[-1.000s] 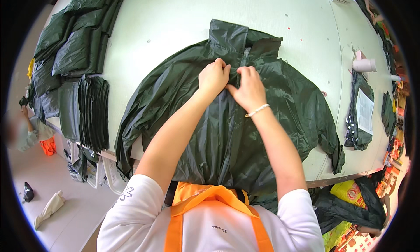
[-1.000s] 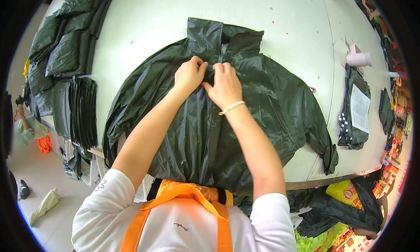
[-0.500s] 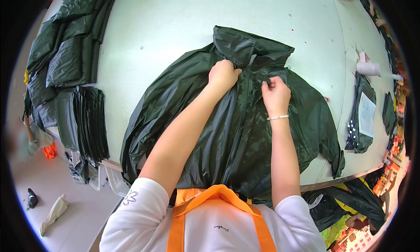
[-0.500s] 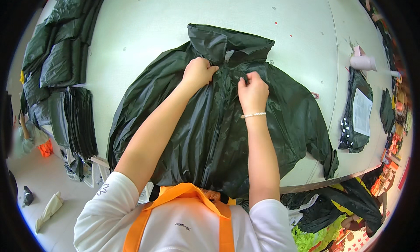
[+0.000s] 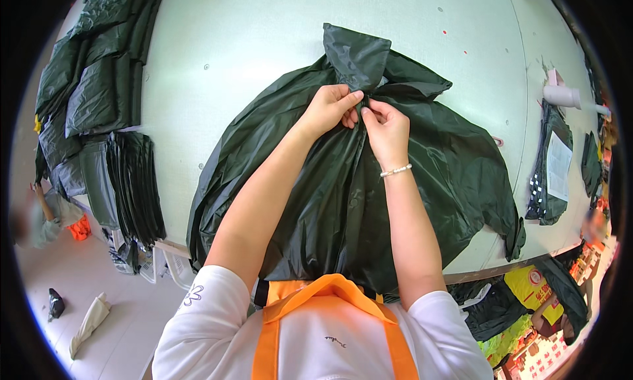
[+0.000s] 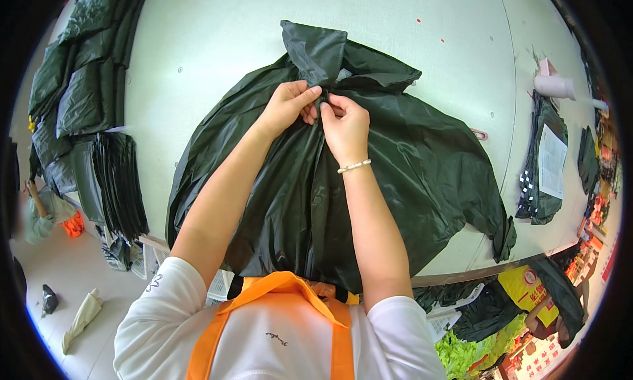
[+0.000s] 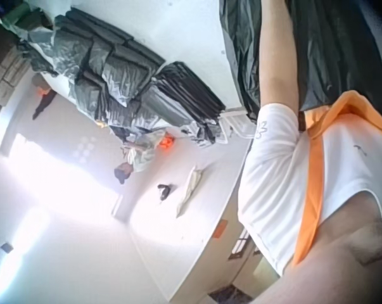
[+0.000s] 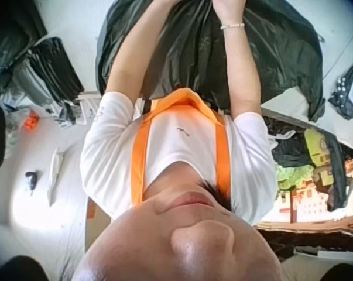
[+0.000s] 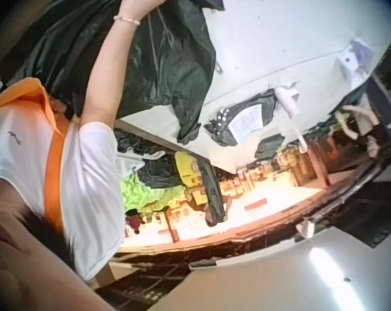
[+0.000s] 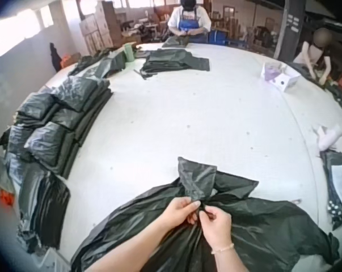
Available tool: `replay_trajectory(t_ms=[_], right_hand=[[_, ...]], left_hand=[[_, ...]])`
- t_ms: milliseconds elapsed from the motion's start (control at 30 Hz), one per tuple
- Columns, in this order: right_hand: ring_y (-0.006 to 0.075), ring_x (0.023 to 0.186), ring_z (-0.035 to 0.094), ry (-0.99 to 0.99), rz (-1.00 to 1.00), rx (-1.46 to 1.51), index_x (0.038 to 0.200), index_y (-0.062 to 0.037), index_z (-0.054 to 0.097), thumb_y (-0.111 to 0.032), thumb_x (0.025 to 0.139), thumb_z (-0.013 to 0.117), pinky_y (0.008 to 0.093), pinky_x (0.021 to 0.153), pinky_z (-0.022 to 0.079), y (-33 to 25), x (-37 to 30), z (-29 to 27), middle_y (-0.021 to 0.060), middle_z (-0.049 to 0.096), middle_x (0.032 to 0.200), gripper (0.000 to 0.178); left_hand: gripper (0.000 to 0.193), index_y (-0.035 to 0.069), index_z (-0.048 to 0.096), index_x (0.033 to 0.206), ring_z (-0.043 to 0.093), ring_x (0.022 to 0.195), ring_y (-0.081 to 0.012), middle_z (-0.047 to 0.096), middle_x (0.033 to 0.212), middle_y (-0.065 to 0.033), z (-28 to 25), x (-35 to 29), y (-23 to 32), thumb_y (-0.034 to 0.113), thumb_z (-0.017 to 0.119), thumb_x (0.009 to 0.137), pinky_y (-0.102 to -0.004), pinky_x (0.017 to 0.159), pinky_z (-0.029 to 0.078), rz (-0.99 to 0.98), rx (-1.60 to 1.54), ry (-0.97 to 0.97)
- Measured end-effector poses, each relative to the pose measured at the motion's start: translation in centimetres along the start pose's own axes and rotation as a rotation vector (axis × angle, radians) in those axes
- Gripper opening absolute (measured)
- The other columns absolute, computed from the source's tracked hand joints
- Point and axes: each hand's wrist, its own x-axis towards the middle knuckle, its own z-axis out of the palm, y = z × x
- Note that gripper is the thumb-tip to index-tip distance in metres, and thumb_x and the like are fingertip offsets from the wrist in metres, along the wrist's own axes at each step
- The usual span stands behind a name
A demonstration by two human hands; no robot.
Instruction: The person folds a dark green raincoat on a table, aligns the edges, zips the front, and folds it into a compact rectangle. They then place the folded jacket into a white plastic basket.
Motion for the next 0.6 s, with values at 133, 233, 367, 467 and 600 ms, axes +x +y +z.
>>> replay_trajectory(t_ms=[133,233,367,467,600], right_hand=[[0.0096,0.067,0.062,-0.099,0.157,0.118,0.093,0.0089,0.062,-0.005,0.076,0.071,0.0233,0.064,0.049,-1.4,0.2,0.5,0.0085,0.068,0.079,0.024],[0.0162,0.064,0.064,0.005,-0.019,-0.179,0.087,0.0081,0.061,-0.006,0.079,0.066,0.0283,0.061,0.049,0.6,0.9,0.8,0.0138,0.066,0.072,0.017],[0.0338,0.067,0.064,0.025,-0.122,-0.350,0.083,0.0031,0.063,-0.015,0.081,0.060,0.0372,0.064,0.049,2.0,1.3,0.6,0.0217,0.063,0.073,0.019],[0.0345,0.073,0.063,0.006,-0.095,-0.308,0.094,0.0040,0.061,-0.017,0.082,0.063,0.0378,0.068,0.049,1.3,0.6,0.4,0.0191,0.065,0.081,0.024],[0.0379,0.101,0.049,-0.150,-0.329,-0.625,0.121,0.0010,0.042,-0.010,0.073,0.069,0.0422,0.087,0.042,0.1,-8.4,-2.6,0.0213,0.050,0.106,0.056]], left_hand=[[0.026,0.006,0.049,0.087,0.055,0.052,-0.0116,0.056,0.063,-0.0048,0.2,-0.6,-0.1,0.029,0.043,0.097,-0.0224,0.049,0.045,0.006,-0.076,0.003],[0.028,0.008,0.042,0.083,0.055,0.053,-0.0171,0.055,0.063,-0.0089,0.1,-0.3,-0.4,0.031,0.033,0.097,-0.0257,0.050,0.046,0.021,-0.129,-0.051],[0.021,0.004,0.045,0.087,0.056,0.054,-0.0181,0.058,0.067,-0.0108,0.9,0.1,-0.7,0.023,0.041,0.095,-0.0268,0.052,0.046,0.057,0.068,0.013],[0.013,0.000,0.047,0.094,0.060,0.059,-0.0209,0.060,0.071,-0.0125,1.8,-2.0,-1.3,0.013,0.049,0.091,-0.0306,0.055,0.048,0.267,0.406,0.208],[0.017,0.003,0.053,0.095,0.063,0.060,-0.0255,0.062,0.071,-0.0151,4.6,-10.6,-1.6,0.013,0.061,0.084,-0.0352,0.055,0.047,0.297,0.762,0.521]])
